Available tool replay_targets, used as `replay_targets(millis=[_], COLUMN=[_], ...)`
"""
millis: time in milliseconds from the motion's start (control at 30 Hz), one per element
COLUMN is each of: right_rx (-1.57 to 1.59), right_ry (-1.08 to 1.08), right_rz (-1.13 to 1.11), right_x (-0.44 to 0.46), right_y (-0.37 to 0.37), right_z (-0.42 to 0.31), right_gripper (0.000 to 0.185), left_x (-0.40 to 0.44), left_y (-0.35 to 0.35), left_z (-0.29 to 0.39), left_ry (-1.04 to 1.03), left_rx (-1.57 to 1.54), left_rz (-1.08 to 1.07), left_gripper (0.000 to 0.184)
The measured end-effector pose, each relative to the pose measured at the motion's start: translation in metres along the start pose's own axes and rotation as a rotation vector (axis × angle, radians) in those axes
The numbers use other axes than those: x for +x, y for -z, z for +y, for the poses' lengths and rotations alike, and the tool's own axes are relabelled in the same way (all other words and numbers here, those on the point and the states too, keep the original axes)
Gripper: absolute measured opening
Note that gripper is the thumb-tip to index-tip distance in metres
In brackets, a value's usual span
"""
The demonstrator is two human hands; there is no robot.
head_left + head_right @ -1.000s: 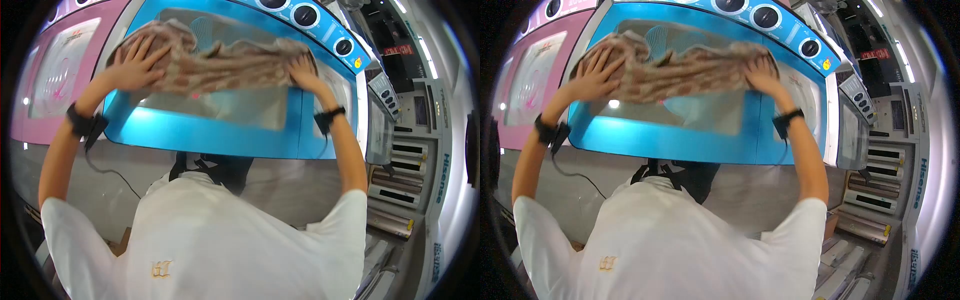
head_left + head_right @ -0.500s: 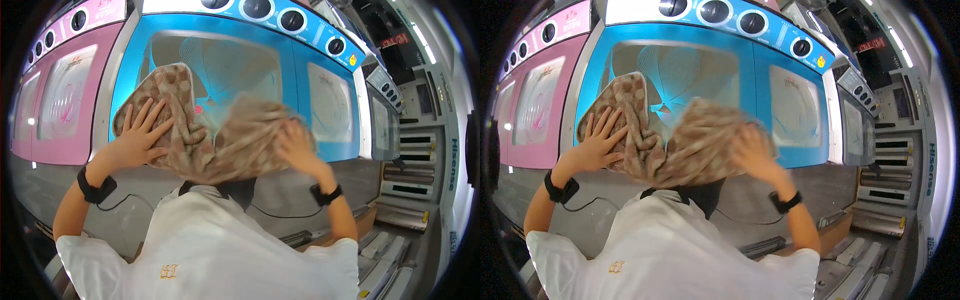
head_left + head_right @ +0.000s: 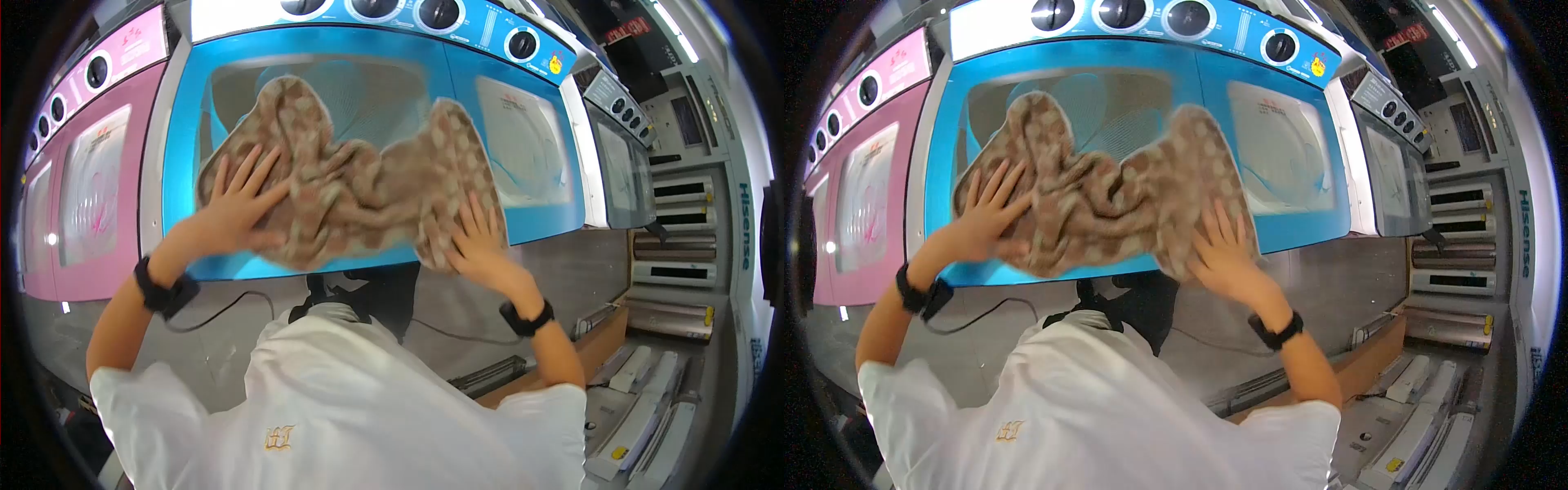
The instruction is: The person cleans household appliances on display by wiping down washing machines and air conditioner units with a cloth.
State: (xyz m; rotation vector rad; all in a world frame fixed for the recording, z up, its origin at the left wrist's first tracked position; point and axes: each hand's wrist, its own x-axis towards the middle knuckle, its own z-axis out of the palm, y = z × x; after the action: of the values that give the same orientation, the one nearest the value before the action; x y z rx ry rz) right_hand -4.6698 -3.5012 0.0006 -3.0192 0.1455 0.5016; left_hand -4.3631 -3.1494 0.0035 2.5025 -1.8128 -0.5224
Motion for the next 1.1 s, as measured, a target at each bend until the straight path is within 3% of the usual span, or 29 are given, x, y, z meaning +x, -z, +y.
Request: replay_targets(millis=[33,167,267,333,400,500,633,667,867,933,1000,1067,1100], right_rx=[0.085,-0.056,-0.222,-0.225,-0.043,-0.234,-0.118,-0.067,0.024,-0.194,-0.632,-0.266,-0.25], right_ry=[0.018,-0.197,-0.222,-0.277,-0.444,-0.393,-0.226,-0.275,-0.619,-0.567,-0.569,-0.62,-0.59], right_rz=[0.006,0.11,0.107,0.226,0.372,0.257,0.077,0.086,0.255,0.018,-0.09,0.272,0.321], right_x=[-0.013,-0.029,0.009,0.053,0.081,0.085,0.009,-0.008,-0.073,-0.054,-0.013,0.028,0.046], right_y=[-0.001,-0.042,-0.034,-0.029,-0.002,0.01,-0.005,-0.009,-0.061,-0.03,-0.028,-0.03,-0.036], right_z=[0.004,0.081,0.149,0.181,0.137,0.079,0.02,0.026,0.187,0.229,0.268,0.301,0.3], right_gripper=[0.062,0.063,0.065,0.066,0.068,0.069,0.068,0.068,0.063,0.064,0.063,0.064,0.065], left_x=[-0.007,0.0,0.06,0.119,0.169,0.195,0.164,0.154,0.176,0.223,0.276,0.317,0.333], left_y=[0.001,0.02,0.037,0.037,0.049,0.057,0.044,0.041,0.049,0.059,0.075,0.088,0.09], left_z=[0.004,0.009,-0.001,0.001,0.022,0.051,0.024,0.02,0.036,0.048,0.068,0.097,0.113], left_ry=[-0.002,-0.026,-0.119,-0.126,-0.086,-0.06,-0.281,-0.272,-0.187,-0.154,-0.108,-0.033,0.017], left_rx=[-0.028,-0.033,0.11,0.161,0.2,0.173,0.127,0.137,0.225,0.263,0.31,0.305,0.273], left_rz=[-0.001,-0.123,-0.226,-0.166,-0.168,-0.154,-0.084,-0.096,-0.186,-0.185,-0.187,-0.171,-0.157], left_gripper=[0.097,0.096,0.101,0.103,0.101,0.094,0.09,0.089,0.095,0.094,0.092,0.089,0.088])
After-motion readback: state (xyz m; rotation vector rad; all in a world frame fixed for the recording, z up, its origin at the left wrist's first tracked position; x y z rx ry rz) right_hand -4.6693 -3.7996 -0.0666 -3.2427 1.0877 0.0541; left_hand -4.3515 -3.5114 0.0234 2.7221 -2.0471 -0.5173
